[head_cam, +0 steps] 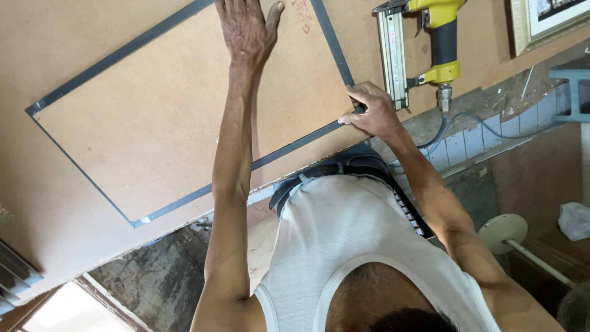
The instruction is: The person wipes the glass of a picture frame with a cloth, places a backing board, and uses a pneumatic nail gun to secure the frame edges. The person repeats this process for multiple frames, stacking the finished units.
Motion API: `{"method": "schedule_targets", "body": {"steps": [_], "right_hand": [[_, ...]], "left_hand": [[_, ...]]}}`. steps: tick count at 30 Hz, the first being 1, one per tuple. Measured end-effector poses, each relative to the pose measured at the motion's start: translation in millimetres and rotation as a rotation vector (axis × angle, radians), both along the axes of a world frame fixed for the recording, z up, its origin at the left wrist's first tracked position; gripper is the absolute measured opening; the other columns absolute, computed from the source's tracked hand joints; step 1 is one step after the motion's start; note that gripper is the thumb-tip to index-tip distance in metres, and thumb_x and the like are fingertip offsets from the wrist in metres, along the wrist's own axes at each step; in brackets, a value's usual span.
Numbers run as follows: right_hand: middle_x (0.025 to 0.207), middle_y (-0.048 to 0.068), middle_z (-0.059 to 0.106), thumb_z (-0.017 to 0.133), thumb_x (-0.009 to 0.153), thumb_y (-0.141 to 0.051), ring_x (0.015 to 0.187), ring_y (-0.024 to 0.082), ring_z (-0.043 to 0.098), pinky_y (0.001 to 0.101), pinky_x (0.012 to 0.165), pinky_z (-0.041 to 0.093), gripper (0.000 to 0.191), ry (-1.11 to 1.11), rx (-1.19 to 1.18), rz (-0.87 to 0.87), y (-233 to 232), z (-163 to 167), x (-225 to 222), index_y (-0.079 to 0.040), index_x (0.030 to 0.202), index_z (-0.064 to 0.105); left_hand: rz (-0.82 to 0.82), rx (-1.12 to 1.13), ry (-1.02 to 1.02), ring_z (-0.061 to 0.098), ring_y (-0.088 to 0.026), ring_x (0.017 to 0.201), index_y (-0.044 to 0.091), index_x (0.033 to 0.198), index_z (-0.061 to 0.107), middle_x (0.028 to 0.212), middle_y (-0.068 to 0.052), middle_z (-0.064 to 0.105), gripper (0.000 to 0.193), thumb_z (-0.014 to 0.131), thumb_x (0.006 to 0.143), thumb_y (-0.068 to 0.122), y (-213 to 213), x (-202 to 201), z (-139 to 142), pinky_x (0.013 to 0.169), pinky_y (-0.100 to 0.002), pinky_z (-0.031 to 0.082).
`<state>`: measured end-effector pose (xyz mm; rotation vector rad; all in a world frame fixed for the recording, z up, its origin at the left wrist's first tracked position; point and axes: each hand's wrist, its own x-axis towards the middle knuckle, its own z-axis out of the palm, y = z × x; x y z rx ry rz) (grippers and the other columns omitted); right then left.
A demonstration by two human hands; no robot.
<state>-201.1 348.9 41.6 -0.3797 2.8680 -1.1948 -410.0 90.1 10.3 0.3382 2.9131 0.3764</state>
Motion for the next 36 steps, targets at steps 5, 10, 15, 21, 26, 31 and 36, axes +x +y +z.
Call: {"method": "schedule_targets", "body": {"steps": [5,10,15,21,26,31,36], "right_hand": [[0.122,0.019,0.067,0.099,0.079,-0.023,0.113,0.036,0.063,0.0480,0.097,0.052,0.063,0.027,0.238,-0.262,68.7,28.8,-23.7,-0.001,0.130,0.069],[0.114,0.021,0.067,0.090,0.079,-0.004,0.100,0.032,0.066,0.0519,0.088,0.057,0.056,-0.092,0.270,-0.444,156.0,3.7,-50.7,0.012,0.125,0.062],[0.097,0.012,0.072,0.072,0.080,0.012,0.085,0.022,0.074,0.0436,0.087,0.065,0.041,-0.676,-0.550,-0.442,179.1,6.3,-75.5,0.011,0.119,0.058],[0.081,0.012,0.064,0.079,0.085,0.001,0.074,0.020,0.067,0.0379,0.072,0.059,0.046,-0.957,-0.837,-0.375,151.8,60.0,-69.5,0.000,0.129,0.066],[0.095,0.015,0.071,0.088,0.076,-0.019,0.083,0.025,0.071,0.0432,0.082,0.061,0.060,-0.568,0.042,0.142,114.4,114.6,-44.2,-0.002,0.128,0.064],[0.093,0.014,0.078,0.086,0.063,-0.026,0.078,0.026,0.076,0.0536,0.081,0.052,0.082,-0.309,0.467,0.350,96.3,127.7,-2.7,0.001,0.138,0.065],[0.102,0.019,0.077,0.086,0.078,-0.021,0.071,0.024,0.075,0.0358,0.063,0.061,0.062,-0.363,0.503,0.381,101.0,108.0,14.4,-0.004,0.135,0.067]], "left_hand": [[-0.366,0.078,-0.105,0.008,-0.031,0.158,0.031,0.162,0.032,0.172,-0.008,0.014,0.077,0.020,0.100,0.075,23.6,27.6,19.0,0.124,-0.061,-0.006],[-0.649,0.250,0.129,0.012,-0.033,0.158,0.036,0.148,0.063,0.172,-0.011,0.019,0.097,0.018,0.094,0.103,30.9,62.8,-0.6,0.124,-0.059,-0.010],[-0.597,0.310,-0.065,0.009,-0.034,0.155,0.036,0.149,0.057,0.171,-0.009,0.018,0.125,0.026,0.058,0.116,31.5,67.6,-22.0,0.120,-0.063,-0.011],[-0.560,0.327,-0.092,0.008,-0.031,0.158,0.039,0.151,0.052,0.174,-0.004,0.015,0.123,0.048,0.051,0.111,43.0,69.0,-33.2,0.124,-0.062,-0.011],[-0.539,0.326,0.010,0.014,-0.032,0.155,0.041,0.152,0.052,0.170,-0.007,0.025,0.118,0.063,0.051,0.102,45.5,76.6,-45.8,0.125,-0.063,-0.003],[-0.528,0.323,-0.004,0.020,-0.033,0.154,0.040,0.153,0.052,0.161,-0.009,0.038,0.117,0.073,0.051,0.094,48.9,84.9,-70.7,0.125,-0.064,0.008],[-0.509,0.371,0.169,0.021,-0.032,0.152,0.038,0.153,0.052,0.165,-0.006,0.036,0.119,0.067,0.054,0.101,54.6,92.5,-97.6,0.117,-0.066,0.009]]}}
